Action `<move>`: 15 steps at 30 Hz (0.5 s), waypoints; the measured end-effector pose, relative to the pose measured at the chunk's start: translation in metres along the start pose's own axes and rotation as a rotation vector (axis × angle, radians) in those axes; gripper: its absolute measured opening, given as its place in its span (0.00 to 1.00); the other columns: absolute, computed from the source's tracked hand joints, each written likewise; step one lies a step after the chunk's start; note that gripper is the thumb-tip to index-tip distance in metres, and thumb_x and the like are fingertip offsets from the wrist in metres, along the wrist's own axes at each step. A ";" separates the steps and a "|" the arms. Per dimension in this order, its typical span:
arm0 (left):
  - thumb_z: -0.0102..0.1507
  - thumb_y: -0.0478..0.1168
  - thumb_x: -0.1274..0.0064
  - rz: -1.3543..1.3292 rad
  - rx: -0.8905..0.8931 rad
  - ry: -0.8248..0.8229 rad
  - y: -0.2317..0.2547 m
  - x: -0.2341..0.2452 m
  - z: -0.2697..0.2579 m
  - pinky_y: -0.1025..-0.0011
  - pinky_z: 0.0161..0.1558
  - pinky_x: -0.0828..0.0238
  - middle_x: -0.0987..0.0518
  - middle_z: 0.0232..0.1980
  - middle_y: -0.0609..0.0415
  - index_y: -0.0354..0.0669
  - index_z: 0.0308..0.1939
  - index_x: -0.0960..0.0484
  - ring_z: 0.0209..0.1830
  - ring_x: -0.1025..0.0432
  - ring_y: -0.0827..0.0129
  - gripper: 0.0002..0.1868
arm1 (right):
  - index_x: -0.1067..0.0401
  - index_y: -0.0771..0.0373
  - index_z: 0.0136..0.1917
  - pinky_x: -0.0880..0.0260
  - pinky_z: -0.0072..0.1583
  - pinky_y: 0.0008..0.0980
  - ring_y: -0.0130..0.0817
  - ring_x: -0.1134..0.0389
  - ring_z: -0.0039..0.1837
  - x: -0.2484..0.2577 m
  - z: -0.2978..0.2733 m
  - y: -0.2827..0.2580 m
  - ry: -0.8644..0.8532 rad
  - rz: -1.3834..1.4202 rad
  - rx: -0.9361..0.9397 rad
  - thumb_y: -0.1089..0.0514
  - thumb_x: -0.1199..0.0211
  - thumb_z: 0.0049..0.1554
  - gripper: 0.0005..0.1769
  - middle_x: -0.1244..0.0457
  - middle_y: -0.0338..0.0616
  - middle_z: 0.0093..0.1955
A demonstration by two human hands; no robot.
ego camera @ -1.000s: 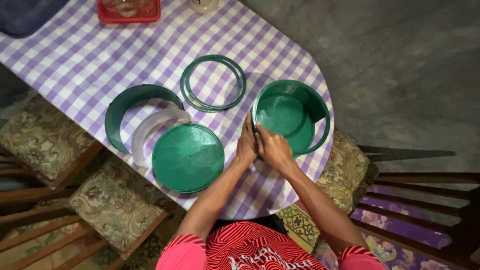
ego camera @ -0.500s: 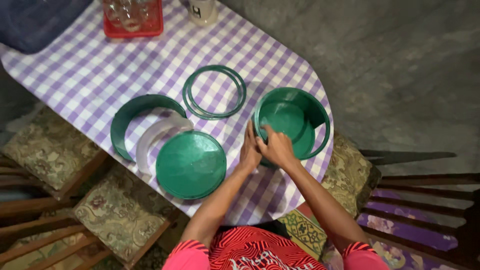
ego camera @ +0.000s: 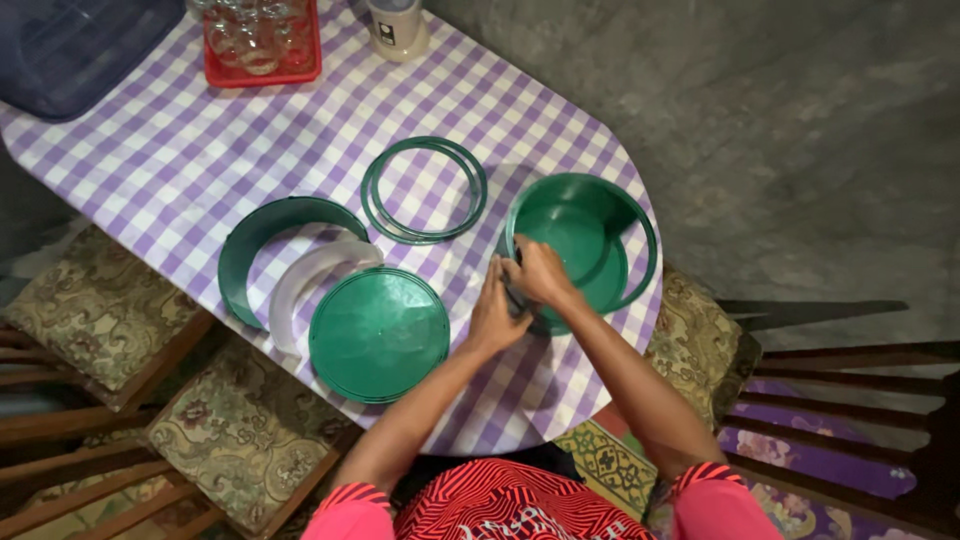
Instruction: The person assembles green plastic containers by hand on a table. They place lids onto cylindrical bodies, press the edges to secure them, and then remove the lids to repeat the process on other containers.
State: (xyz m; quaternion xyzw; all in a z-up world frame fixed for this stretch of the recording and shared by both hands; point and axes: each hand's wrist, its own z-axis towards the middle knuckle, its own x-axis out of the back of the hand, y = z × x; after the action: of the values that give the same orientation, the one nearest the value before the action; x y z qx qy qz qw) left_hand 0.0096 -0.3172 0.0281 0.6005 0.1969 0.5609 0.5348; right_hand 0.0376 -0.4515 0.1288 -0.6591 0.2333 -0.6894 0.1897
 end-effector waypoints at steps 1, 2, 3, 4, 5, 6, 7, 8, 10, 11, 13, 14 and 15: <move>0.53 0.54 0.29 0.015 -0.093 0.031 -0.003 0.005 0.002 0.55 0.74 0.41 0.48 0.81 0.32 0.30 0.79 0.55 0.79 0.44 0.38 0.64 | 0.29 0.71 0.58 0.30 0.50 0.57 0.67 0.30 0.47 0.004 -0.004 0.003 0.008 -0.002 0.071 0.52 0.33 0.53 0.25 0.32 0.67 0.43; 0.51 0.57 0.25 0.027 -0.182 0.062 -0.006 0.009 0.002 0.54 0.77 0.45 0.50 0.80 0.28 0.28 0.79 0.59 0.80 0.47 0.36 0.70 | 0.29 0.71 0.61 0.30 0.49 0.57 0.67 0.30 0.47 0.008 -0.009 0.005 0.012 -0.004 0.141 0.52 0.32 0.53 0.27 0.32 0.68 0.43; 0.50 0.58 0.25 -0.009 -0.138 0.037 -0.009 0.012 0.002 0.54 0.77 0.46 0.50 0.80 0.28 0.28 0.80 0.59 0.81 0.47 0.36 0.72 | 0.28 0.69 0.59 0.30 0.49 0.56 0.66 0.30 0.47 0.012 -0.016 0.007 -0.042 -0.019 0.151 0.52 0.32 0.53 0.25 0.31 0.65 0.44; 0.48 0.59 0.24 -0.044 -0.097 0.016 -0.011 0.016 0.007 0.54 0.77 0.47 0.49 0.80 0.27 0.28 0.80 0.60 0.81 0.48 0.37 0.74 | 0.27 0.67 0.58 0.31 0.49 0.55 0.64 0.30 0.48 0.019 -0.020 0.008 -0.093 -0.036 0.167 0.53 0.33 0.54 0.23 0.31 0.63 0.44; 0.46 0.61 0.24 -0.079 -0.057 -0.006 -0.013 0.020 0.012 0.55 0.77 0.49 0.49 0.80 0.27 0.28 0.80 0.61 0.81 0.49 0.38 0.76 | 0.26 0.65 0.57 0.31 0.49 0.55 0.63 0.29 0.48 0.025 -0.024 0.008 -0.144 -0.053 0.183 0.53 0.33 0.54 0.21 0.30 0.61 0.45; 0.45 0.60 0.23 -0.069 -0.078 0.004 -0.014 0.023 0.017 0.54 0.78 0.50 0.50 0.81 0.26 0.28 0.80 0.61 0.82 0.51 0.38 0.77 | 0.27 0.64 0.59 0.31 0.49 0.54 0.62 0.29 0.48 0.031 -0.028 0.007 -0.192 -0.063 0.169 0.53 0.33 0.54 0.22 0.30 0.61 0.44; 0.45 0.60 0.23 -0.060 -0.098 0.013 -0.015 0.026 0.022 0.54 0.78 0.51 0.52 0.82 0.26 0.29 0.80 0.61 0.83 0.52 0.38 0.78 | 0.27 0.63 0.61 0.31 0.49 0.53 0.60 0.29 0.47 0.037 -0.031 0.006 -0.240 -0.074 0.156 0.52 0.33 0.54 0.23 0.30 0.60 0.44; 0.44 0.60 0.23 -0.051 -0.117 0.021 -0.014 0.027 0.025 0.54 0.79 0.52 0.53 0.82 0.26 0.29 0.81 0.62 0.83 0.54 0.38 0.79 | 0.28 0.62 0.63 0.30 0.49 0.52 0.59 0.28 0.47 0.042 -0.035 0.006 -0.289 -0.083 0.141 0.52 0.33 0.54 0.25 0.30 0.60 0.43; 0.42 0.60 0.22 -0.020 -0.149 0.034 -0.011 0.026 0.032 0.53 0.79 0.54 0.55 0.82 0.26 0.31 0.81 0.62 0.84 0.57 0.38 0.80 | 0.26 0.63 0.59 0.30 0.48 0.51 0.58 0.28 0.47 0.052 -0.041 0.006 -0.301 -0.029 0.207 0.53 0.33 0.52 0.23 0.30 0.58 0.44; 0.42 0.59 0.21 -0.003 -0.166 0.040 -0.009 0.026 0.033 0.53 0.80 0.55 0.56 0.83 0.26 0.31 0.81 0.63 0.84 0.58 0.38 0.81 | 0.25 0.63 0.58 0.29 0.48 0.50 0.58 0.28 0.47 0.054 -0.043 0.004 -0.307 -0.003 0.242 0.54 0.33 0.51 0.21 0.30 0.57 0.45; 0.41 0.57 0.21 -0.043 -0.114 0.008 -0.006 0.025 0.033 0.53 0.79 0.54 0.58 0.83 0.27 0.32 0.81 0.65 0.84 0.58 0.38 0.81 | 0.25 0.64 0.55 0.29 0.47 0.51 0.59 0.29 0.47 0.053 -0.045 -0.001 -0.217 -0.090 0.310 0.55 0.33 0.49 0.20 0.31 0.57 0.46; 0.41 0.56 0.21 -0.063 -0.086 -0.005 -0.004 0.024 0.033 0.53 0.79 0.53 0.59 0.83 0.27 0.32 0.81 0.66 0.84 0.58 0.38 0.81 | 0.25 0.64 0.53 0.29 0.47 0.51 0.60 0.29 0.47 0.050 -0.047 -0.004 -0.175 -0.133 0.346 0.56 0.33 0.47 0.20 0.31 0.56 0.46; 0.42 0.55 0.22 -0.083 -0.074 -0.010 -0.003 0.022 0.032 0.53 0.78 0.52 0.59 0.83 0.27 0.33 0.81 0.67 0.84 0.58 0.38 0.80 | 0.25 0.64 0.53 0.29 0.46 0.52 0.60 0.29 0.46 0.046 -0.050 -0.007 -0.146 -0.153 0.312 0.54 0.35 0.51 0.18 0.32 0.57 0.46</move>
State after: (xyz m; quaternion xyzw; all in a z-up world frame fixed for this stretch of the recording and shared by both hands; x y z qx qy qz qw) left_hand 0.0453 -0.3106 0.0422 0.5743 0.1980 0.5422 0.5806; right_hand -0.0150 -0.4681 0.1698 -0.6859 0.0586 -0.6798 0.2530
